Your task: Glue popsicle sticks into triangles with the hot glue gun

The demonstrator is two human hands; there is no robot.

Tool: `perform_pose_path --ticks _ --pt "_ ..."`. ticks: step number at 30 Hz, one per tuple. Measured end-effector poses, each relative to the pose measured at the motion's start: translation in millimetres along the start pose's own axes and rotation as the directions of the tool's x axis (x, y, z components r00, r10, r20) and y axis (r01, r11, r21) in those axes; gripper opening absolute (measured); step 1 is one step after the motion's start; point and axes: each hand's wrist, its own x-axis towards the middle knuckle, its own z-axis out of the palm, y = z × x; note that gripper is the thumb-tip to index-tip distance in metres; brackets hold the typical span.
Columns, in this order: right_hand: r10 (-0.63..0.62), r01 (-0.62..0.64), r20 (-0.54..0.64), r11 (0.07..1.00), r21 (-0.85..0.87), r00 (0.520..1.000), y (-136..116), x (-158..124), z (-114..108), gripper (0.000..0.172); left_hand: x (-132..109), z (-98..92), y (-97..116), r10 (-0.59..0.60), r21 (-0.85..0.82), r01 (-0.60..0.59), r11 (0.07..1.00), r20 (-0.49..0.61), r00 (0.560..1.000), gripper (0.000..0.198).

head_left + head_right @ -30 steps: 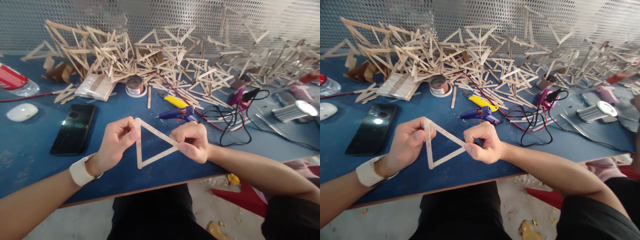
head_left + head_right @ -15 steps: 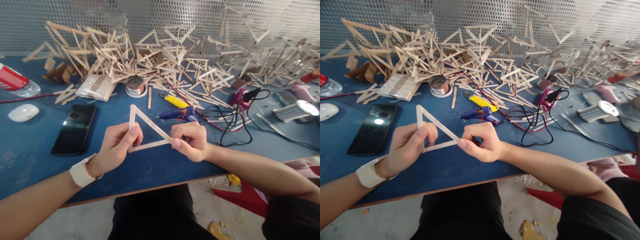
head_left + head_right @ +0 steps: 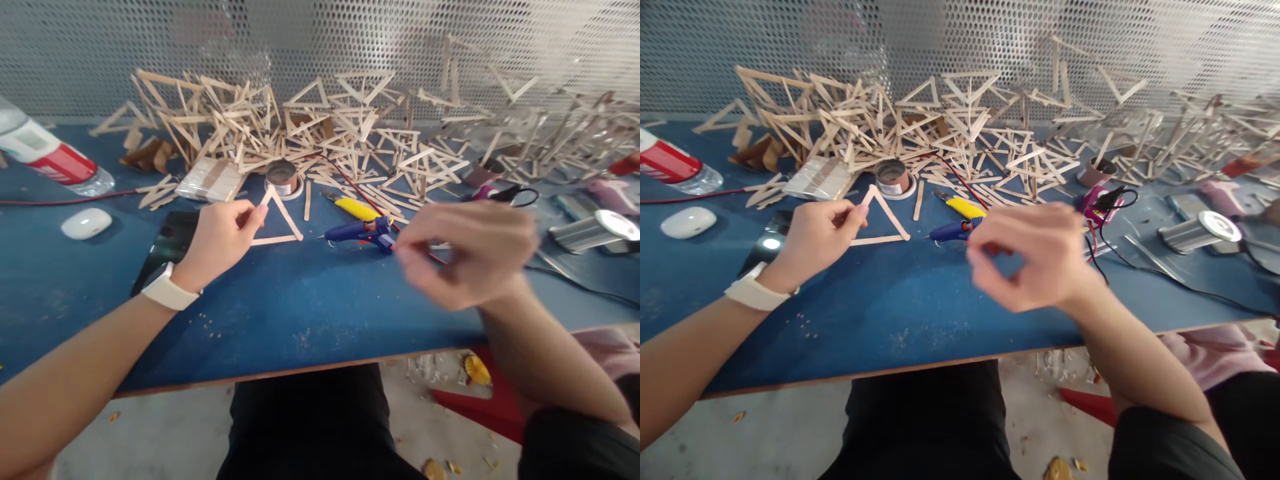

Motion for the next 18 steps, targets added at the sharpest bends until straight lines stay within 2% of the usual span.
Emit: perform_pose_path --ticks 2,3,4,5,6,7,9,12,15,18 --pt "0.268 -0.247 0.030 0.922 -0.297 0.963 4 -5 -32 0.013 3 2.4 -15 -0.021 0.007 0.021 1.000 -0.067 0.998 0.034" --pt "0.390 -0.349 0.015 0.841 -0.414 0.921 9 -12 -44 0.013 3 3.5 -21 -0.009 0.017 0.011 1.000 -0.110 0.994 0.029" --pt "0.512 -0.406 0.050 0.734 -0.545 0.858 15 -20 -51 0.011 3 4.3 -24 0.011 0.043 -0.004 0.999 -0.151 0.989 0.030" --pt "0.638 -0.412 0.135 0.628 -0.660 0.758 23 -31 -55 0.012 3 4.8 -24 0.035 0.077 -0.022 0.997 -0.176 0.984 0.035" --pt "0.698 -0.399 0.191 0.587 -0.704 0.690 31 -42 -56 0.015 1 5.1 -20 0.059 0.112 -0.040 0.993 -0.173 0.983 0.038" --pt "0.711 -0.379 0.270 0.610 -0.696 0.650 39 -53 -54 0.022 0 5.5 -14 0.080 0.138 -0.061 0.989 -0.139 0.987 0.036" --pt "0.699 -0.377 0.362 0.666 -0.644 0.617 52 -71 -48 0.029 -2 7.3 7 0.125 0.136 -0.125 0.983 0.011 0.992 0.029" --pt "0.716 -0.387 0.338 0.642 -0.662 0.611 56 -81 -41 0.030 2 17.1 47 0.198 0.060 -0.217 0.974 0.236 0.952 0.032" --pt "0.742 -0.415 0.271 0.594 -0.689 0.613 50 -81 -38 0.025 15 36.1 77 0.260 0.006 -0.277 0.961 0.327 0.909 0.042" --pt "0.740 -0.410 0.238 0.576 -0.707 0.629 48 -85 -36 0.024 31 55.7 91 0.313 -0.043 -0.323 0.945 0.399 0.862 0.047"
